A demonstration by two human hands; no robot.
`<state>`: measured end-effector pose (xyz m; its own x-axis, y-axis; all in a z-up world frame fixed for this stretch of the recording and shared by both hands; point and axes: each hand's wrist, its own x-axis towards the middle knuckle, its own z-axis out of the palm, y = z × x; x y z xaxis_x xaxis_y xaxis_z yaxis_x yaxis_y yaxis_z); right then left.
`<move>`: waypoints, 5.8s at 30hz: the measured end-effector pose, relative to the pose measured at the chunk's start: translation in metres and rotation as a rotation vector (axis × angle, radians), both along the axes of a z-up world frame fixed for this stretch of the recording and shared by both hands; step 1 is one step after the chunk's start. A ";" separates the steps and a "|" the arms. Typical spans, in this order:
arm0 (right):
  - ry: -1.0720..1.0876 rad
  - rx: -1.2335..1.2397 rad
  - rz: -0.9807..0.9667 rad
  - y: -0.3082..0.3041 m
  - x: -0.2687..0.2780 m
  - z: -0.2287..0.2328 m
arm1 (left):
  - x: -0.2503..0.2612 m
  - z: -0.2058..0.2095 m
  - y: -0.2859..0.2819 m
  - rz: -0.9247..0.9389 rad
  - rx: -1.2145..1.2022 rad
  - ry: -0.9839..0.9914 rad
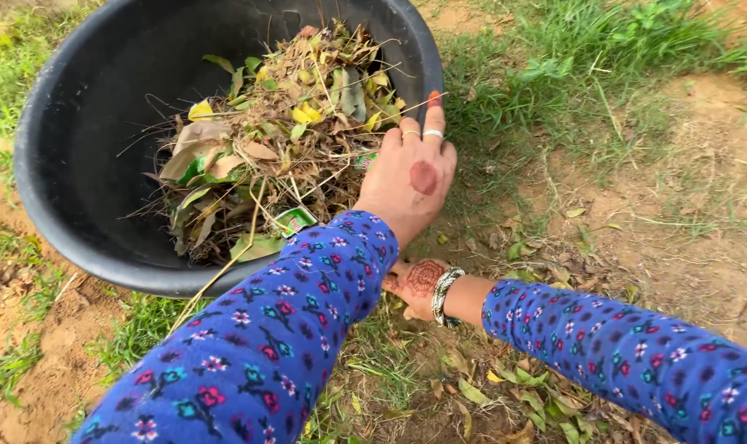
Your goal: The person gathers dry leaves, twigs, and small pieces of trash from the ground by hand and places them into a black plastic tub.
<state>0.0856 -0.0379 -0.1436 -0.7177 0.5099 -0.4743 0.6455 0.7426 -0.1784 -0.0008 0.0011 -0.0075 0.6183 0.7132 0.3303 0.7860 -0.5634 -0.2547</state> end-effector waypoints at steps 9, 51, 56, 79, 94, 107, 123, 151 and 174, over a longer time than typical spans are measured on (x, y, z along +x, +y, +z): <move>-0.131 0.040 0.020 0.009 0.047 -0.066 | 0.001 0.000 0.001 -0.064 0.082 -0.090; -0.019 0.124 -0.670 0.011 0.202 -0.013 | 0.002 0.006 -0.002 -0.028 0.017 0.012; 0.179 0.043 -0.984 0.028 0.205 0.033 | 0.001 0.009 -0.004 -0.011 -0.037 -0.008; 1.070 0.047 -0.816 0.119 -0.004 0.265 | -0.001 -0.001 0.001 -0.019 0.015 -0.092; 0.799 0.024 -0.840 0.094 0.030 0.218 | -0.001 0.008 -0.001 -0.022 -0.040 -0.062; 0.019 0.247 -0.958 0.039 0.248 -0.045 | 0.001 0.012 -0.003 -0.006 -0.013 -0.017; 0.293 0.249 -0.815 -0.092 0.175 -0.014 | 0.003 0.015 -0.005 0.015 -0.112 0.022; -0.069 -0.018 -0.532 -0.047 0.112 0.025 | 0.004 0.017 -0.003 0.000 -0.116 0.014; 0.235 0.055 0.018 -0.101 0.149 0.010 | 0.001 0.011 -0.004 -0.024 -0.023 -0.070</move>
<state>0.2341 -0.1385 -0.1340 -0.8145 0.5162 -0.2648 0.5772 0.7667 -0.2811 0.0001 -0.0026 0.0031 0.6114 0.7062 0.3570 0.7875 -0.5875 -0.1865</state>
